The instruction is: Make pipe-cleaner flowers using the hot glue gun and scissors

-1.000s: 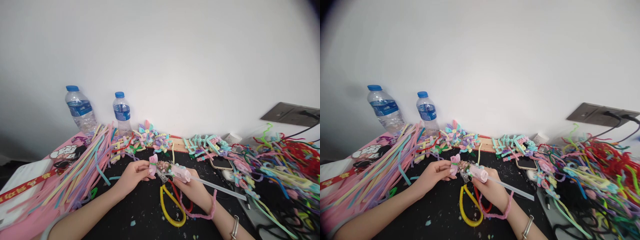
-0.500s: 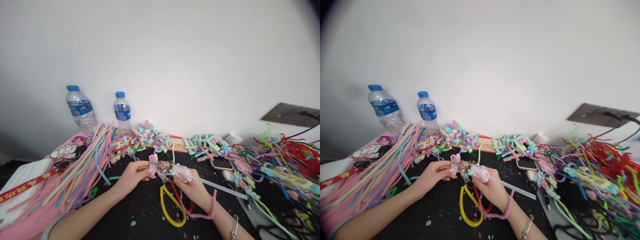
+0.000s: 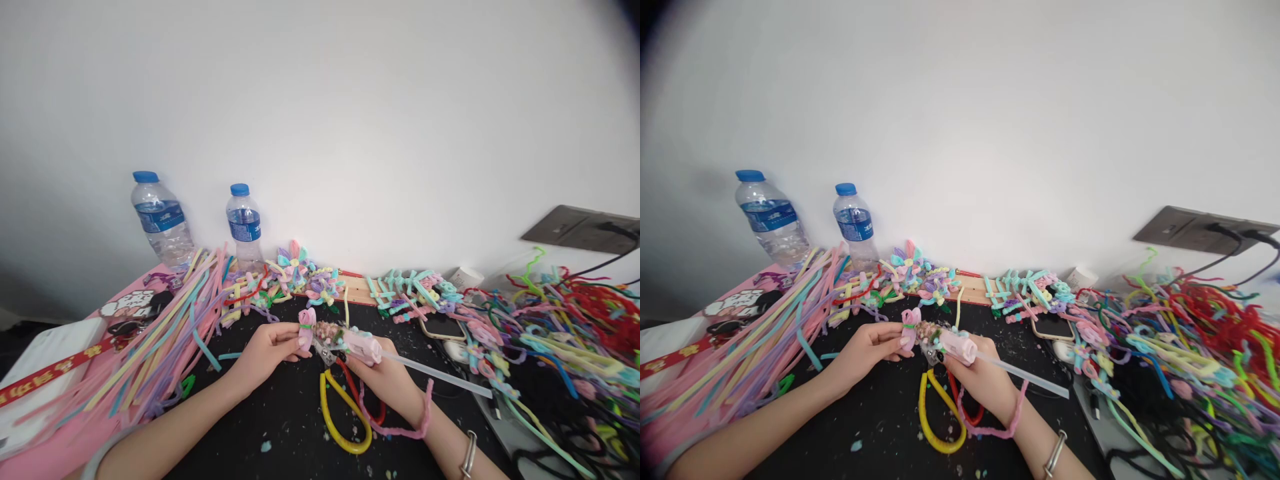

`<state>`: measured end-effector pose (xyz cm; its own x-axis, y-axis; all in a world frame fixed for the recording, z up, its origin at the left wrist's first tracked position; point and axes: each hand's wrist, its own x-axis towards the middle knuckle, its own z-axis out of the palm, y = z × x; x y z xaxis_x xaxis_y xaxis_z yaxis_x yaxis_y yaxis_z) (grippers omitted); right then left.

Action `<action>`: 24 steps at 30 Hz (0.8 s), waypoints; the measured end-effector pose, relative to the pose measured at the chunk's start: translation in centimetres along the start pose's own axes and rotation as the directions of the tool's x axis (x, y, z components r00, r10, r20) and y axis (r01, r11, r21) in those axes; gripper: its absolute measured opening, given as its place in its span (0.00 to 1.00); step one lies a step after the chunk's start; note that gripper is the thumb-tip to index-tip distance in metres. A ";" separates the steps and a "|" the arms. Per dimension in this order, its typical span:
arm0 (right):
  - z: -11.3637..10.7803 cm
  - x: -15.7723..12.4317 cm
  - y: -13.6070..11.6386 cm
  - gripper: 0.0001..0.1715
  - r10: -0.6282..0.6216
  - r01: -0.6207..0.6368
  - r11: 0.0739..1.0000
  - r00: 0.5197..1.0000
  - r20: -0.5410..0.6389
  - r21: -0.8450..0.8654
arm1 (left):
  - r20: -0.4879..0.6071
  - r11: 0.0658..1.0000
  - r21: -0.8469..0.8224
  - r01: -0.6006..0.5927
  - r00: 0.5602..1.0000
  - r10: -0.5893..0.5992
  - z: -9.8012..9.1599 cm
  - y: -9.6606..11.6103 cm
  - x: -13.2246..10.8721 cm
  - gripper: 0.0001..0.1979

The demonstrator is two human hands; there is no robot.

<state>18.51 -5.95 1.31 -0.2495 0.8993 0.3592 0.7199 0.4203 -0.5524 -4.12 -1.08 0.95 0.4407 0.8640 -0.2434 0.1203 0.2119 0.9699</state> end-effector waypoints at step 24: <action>0.0 -0.1 -0.1 0.13 0.040 -0.040 0.999 0.999 -0.007 0.021 | -0.084 0.999 -0.015 -0.042 0.996 0.041 -0.1 0.3 -0.1 0.18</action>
<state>18.46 -6.08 1.32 -0.2158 0.9146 0.3420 0.7156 0.3864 -0.5819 -4.22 -1.05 1.25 0.3690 0.9072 -0.2019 0.0880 0.1821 0.9793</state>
